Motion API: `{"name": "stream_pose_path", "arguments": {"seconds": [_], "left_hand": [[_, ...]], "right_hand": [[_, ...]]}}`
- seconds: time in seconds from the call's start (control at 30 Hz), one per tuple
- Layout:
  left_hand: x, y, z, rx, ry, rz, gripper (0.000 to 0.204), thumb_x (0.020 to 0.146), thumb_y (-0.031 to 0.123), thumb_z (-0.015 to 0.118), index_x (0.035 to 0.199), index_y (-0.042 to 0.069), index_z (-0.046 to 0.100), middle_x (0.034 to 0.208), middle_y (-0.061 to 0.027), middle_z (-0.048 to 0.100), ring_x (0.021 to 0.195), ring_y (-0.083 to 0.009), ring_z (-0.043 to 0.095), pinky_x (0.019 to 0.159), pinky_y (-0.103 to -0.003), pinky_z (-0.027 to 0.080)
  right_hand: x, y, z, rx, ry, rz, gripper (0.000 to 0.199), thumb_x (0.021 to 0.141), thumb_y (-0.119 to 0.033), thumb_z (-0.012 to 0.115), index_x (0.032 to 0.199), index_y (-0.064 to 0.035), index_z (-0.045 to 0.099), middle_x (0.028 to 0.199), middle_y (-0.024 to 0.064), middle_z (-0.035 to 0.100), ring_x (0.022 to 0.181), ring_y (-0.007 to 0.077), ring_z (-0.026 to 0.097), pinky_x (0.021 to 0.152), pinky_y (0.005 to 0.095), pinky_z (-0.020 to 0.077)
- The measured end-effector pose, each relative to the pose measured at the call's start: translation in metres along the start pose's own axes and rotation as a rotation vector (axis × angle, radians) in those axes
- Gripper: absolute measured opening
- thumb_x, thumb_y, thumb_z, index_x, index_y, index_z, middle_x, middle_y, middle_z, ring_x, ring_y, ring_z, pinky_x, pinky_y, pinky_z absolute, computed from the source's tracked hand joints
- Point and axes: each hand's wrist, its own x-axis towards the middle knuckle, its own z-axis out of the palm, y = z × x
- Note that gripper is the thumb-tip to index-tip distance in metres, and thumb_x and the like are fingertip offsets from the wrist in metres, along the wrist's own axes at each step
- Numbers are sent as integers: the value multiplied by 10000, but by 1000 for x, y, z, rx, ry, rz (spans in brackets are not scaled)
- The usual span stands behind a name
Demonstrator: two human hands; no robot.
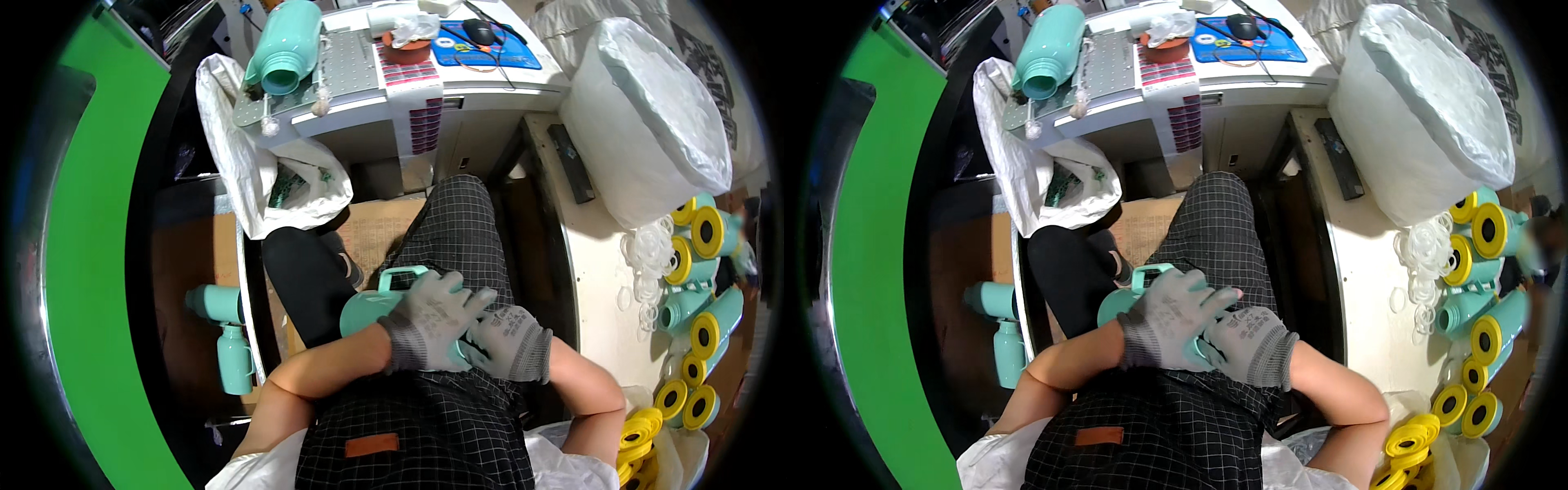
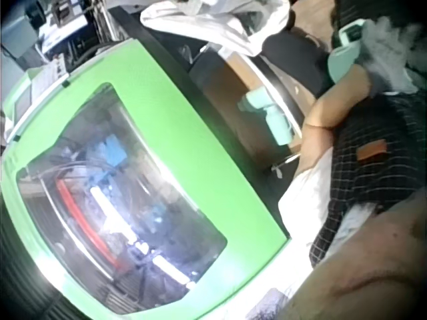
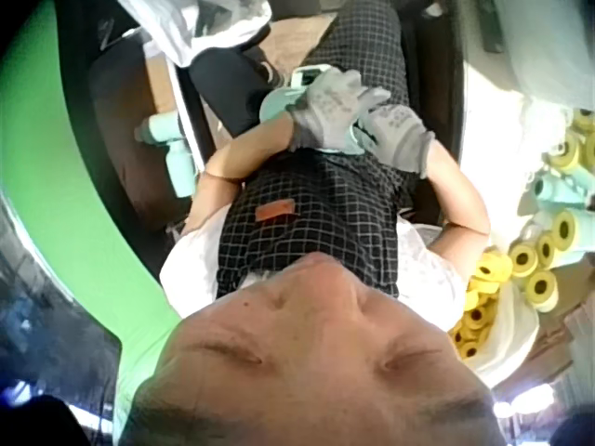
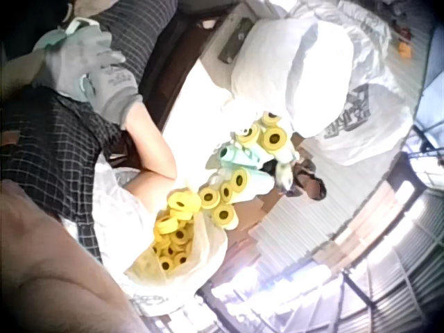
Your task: The person assembles teal plastic containers by inserting clear plastic rings into the openings and screwing on yellow lids. The person handles the containers one at a time, picking them up from a pile, inserting the rings, and securing the lids before placing them on a nearby table.
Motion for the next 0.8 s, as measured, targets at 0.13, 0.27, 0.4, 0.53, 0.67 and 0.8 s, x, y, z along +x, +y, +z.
{"name": "stream_pose_path", "arguments": {"seconds": [0.13,0.27,0.4,0.53,0.67,0.8], "left_hand": [[-4,-9,24,-70,204,100,979,741,558,812,1512,71,456,1161,-134,666,1120,-310,617,1025,-471,478],[-30,-17,20,-236,258,54,931,698,512,849,1445,62,523,1189,-160,673,1083,-329,665,989,-453,530],[-83,-55,-8,-452,530,-89,801,710,371,933,1350,33,590,1156,-110,715,1044,-299,711,940,-434,567],[-90,-26,-11,-306,521,-41,756,676,410,935,1277,53,647,1146,-128,715,1057,-311,716,988,-452,555],[-94,-24,-3,-305,514,-38,740,635,439,934,1226,67,691,1150,-154,722,1085,-339,706,1034,-508,535],[-93,-34,-11,-301,455,-52,729,666,457,913,1242,75,682,1168,-150,719,1127,-327,693,1068,-495,511]], "right_hand": [[9,11,0,97,49,-86,248,960,-290,641,969,-60,736,787,111,706,743,302,721,716,427,583],[7,3,14,77,449,-337,200,869,-211,718,1040,-109,736,818,50,673,691,231,694,626,373,562],[-4,19,32,253,1100,-279,336,926,-273,718,1186,-65,668,905,51,642,713,191,647,585,323,523],[67,22,44,514,1375,-252,566,982,-268,702,1441,-16,486,1268,169,593,1083,280,640,868,399,538],[210,-31,-16,428,1098,-219,780,866,-119,796,1537,-3,417,1549,247,441,1315,365,566,1070,417,497],[219,-10,-6,652,1139,-139,745,861,-99,795,1510,5,443,1515,236,464,1262,357,592,1062,421,497]]}}
